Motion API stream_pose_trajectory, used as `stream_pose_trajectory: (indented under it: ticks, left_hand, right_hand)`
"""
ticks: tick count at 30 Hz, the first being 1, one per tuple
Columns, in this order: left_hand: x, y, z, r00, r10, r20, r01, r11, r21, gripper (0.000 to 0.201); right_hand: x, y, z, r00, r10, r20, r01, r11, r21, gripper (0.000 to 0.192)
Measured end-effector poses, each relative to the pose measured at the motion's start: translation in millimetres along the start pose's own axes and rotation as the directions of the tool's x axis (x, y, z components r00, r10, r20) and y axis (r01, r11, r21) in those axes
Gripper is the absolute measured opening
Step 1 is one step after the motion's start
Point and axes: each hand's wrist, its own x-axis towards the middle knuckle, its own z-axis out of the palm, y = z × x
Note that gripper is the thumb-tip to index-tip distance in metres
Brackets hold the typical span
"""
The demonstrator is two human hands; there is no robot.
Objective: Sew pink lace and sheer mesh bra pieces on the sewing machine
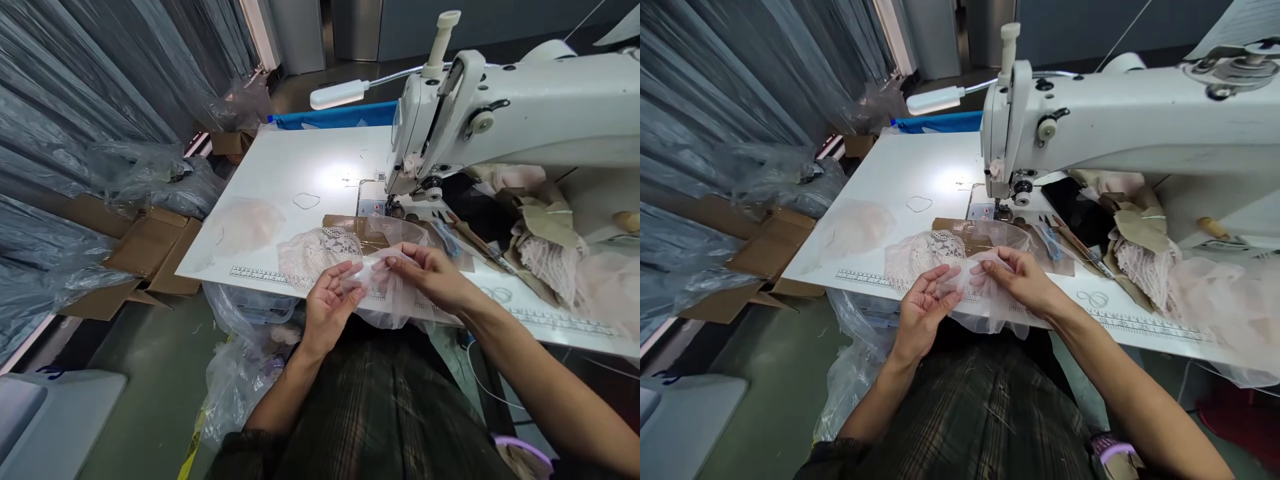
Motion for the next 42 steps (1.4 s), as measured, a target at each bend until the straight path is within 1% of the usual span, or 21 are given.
stream_pose_trajectory:
  ticks: [4, 6, 8, 9, 10, 12, 13, 14, 15, 16, 18, 19, 21, 23, 27, 30, 32, 33, 38, 40, 42]
  left_hand:
    - [5, 0, -1.3, 0.999, 0.02, 0.028, -0.02, 1.0, 0.017, 0.05]
    - [6, -1, -1.6, 0.999, 0.028, 0.04, -0.029, 0.999, 0.017, 0.049]
    - [5, -2, -1.5, 0.998, 0.039, 0.042, -0.04, 0.999, 0.018, 0.049]
    - [4, -2, -1.1, 0.998, 0.048, 0.04, -0.049, 0.999, 0.022, 0.049]
    - [3, -2, -0.5, 0.998, 0.059, 0.036, -0.06, 0.998, 0.028, 0.049]
    - [-1, -2, 2.0, 0.996, 0.077, 0.034, -0.078, 0.996, 0.039, 0.048]
    - [-3, -3, 3.9, 0.996, 0.083, 0.042, -0.084, 0.996, 0.041, 0.047]
    - [-6, -4, 6.2, 0.995, 0.086, 0.057, -0.089, 0.995, 0.039, 0.046]
    - [-10, -6, 8.9, 0.993, 0.088, 0.082, -0.091, 0.995, 0.031, 0.046]
    - [-13, -8, 11.9, 0.99, 0.091, 0.11, -0.094, 0.995, 0.02, 0.045]
    - [-18, -13, 18.0, 0.981, 0.105, 0.161, -0.104, 0.994, -0.01, 0.044]
    - [-20, -15, 20.9, 0.977, 0.112, 0.183, -0.109, 0.994, -0.026, 0.045]
    - [-22, -19, 25.5, 0.968, 0.121, 0.221, -0.112, 0.992, -0.055, 0.046]
    - [-23, -20, 28.3, 0.96, 0.128, 0.247, -0.114, 0.991, -0.071, 0.046]
    - [-22, -15, 27.8, 0.966, 0.12, 0.228, -0.101, 0.991, -0.091, 0.045]
    - [-15, -8, 20.9, 0.978, 0.097, 0.184, -0.077, 0.99, -0.115, 0.046]
    - [-8, -3, 13.8, 0.985, 0.092, 0.143, -0.077, 0.991, -0.109, 0.048]
    - [-5, -1, 9.9, 0.988, 0.089, 0.123, -0.077, 0.992, -0.099, 0.049]
    - [6, 6, -3.0, 0.994, 0.065, 0.089, -0.062, 0.997, -0.037, 0.052]
    - [5, 7, -2.8, 0.995, 0.052, 0.081, -0.051, 0.998, -0.025, 0.051]
    - [4, 7, 0.3, 0.996, 0.036, 0.083, -0.034, 0.999, -0.026, 0.049]
  right_hand:
    - [9, 0, -2, 0.999, -0.039, -0.014, 0.038, 0.999, -0.023, 0.036]
    - [11, 2, -3, 0.999, -0.052, 0.001, 0.052, 0.996, -0.072, 0.037]
    - [9, 2, -4, 0.991, -0.132, -0.028, 0.122, 0.966, -0.23, 0.037]
    - [6, 2, -4, 0.975, -0.217, -0.059, 0.183, 0.918, -0.351, 0.036]
    - [2, 1, -3, 0.939, -0.332, -0.091, 0.249, 0.837, -0.487, 0.036]
    - [-10, -1, 1, 0.811, -0.574, -0.116, 0.332, 0.614, -0.717, 0.035]
    - [-18, -2, 3, 0.752, -0.652, -0.101, 0.345, 0.519, -0.782, 0.034]
    - [-26, -3, 6, 0.723, -0.687, -0.073, 0.353, 0.459, -0.815, 0.031]
    - [-35, -3, 9, 0.73, -0.683, -0.036, 0.363, 0.431, -0.826, 0.029]
    - [-43, -2, 12, 0.764, -0.646, 0.014, 0.373, 0.423, -0.826, 0.029]
    - [-57, 3, 17, 0.837, -0.534, 0.118, 0.378, 0.408, -0.831, 0.038]
    - [-62, 6, 18, 0.857, -0.492, 0.151, 0.371, 0.388, -0.844, 0.045]
    - [-67, 13, 20, 0.87, -0.462, 0.17, 0.354, 0.349, -0.868, 0.057]
    - [-68, 17, 19, 0.869, -0.471, 0.15, 0.344, 0.359, -0.868, 0.056]
    - [-59, 16, 14, 0.859, -0.508, 0.055, 0.327, 0.464, -0.824, 0.036]
    - [-50, 11, 8, 0.796, -0.603, -0.052, 0.308, 0.477, -0.823, 0.032]
    - [-45, 8, 7, 0.754, -0.653, -0.074, 0.325, 0.468, -0.822, 0.031]
    - [-44, 7, 7, 0.749, -0.66, -0.061, 0.346, 0.467, -0.814, 0.03]
    - [-45, 15, 14, 0.772, -0.632, 0.068, 0.455, 0.475, -0.754, 0.026]
    - [-48, 20, 19, 0.77, -0.627, 0.115, 0.49, 0.467, -0.736, 0.032]
    - [-50, 26, 24, 0.767, -0.617, 0.175, 0.517, 0.433, -0.738, 0.049]
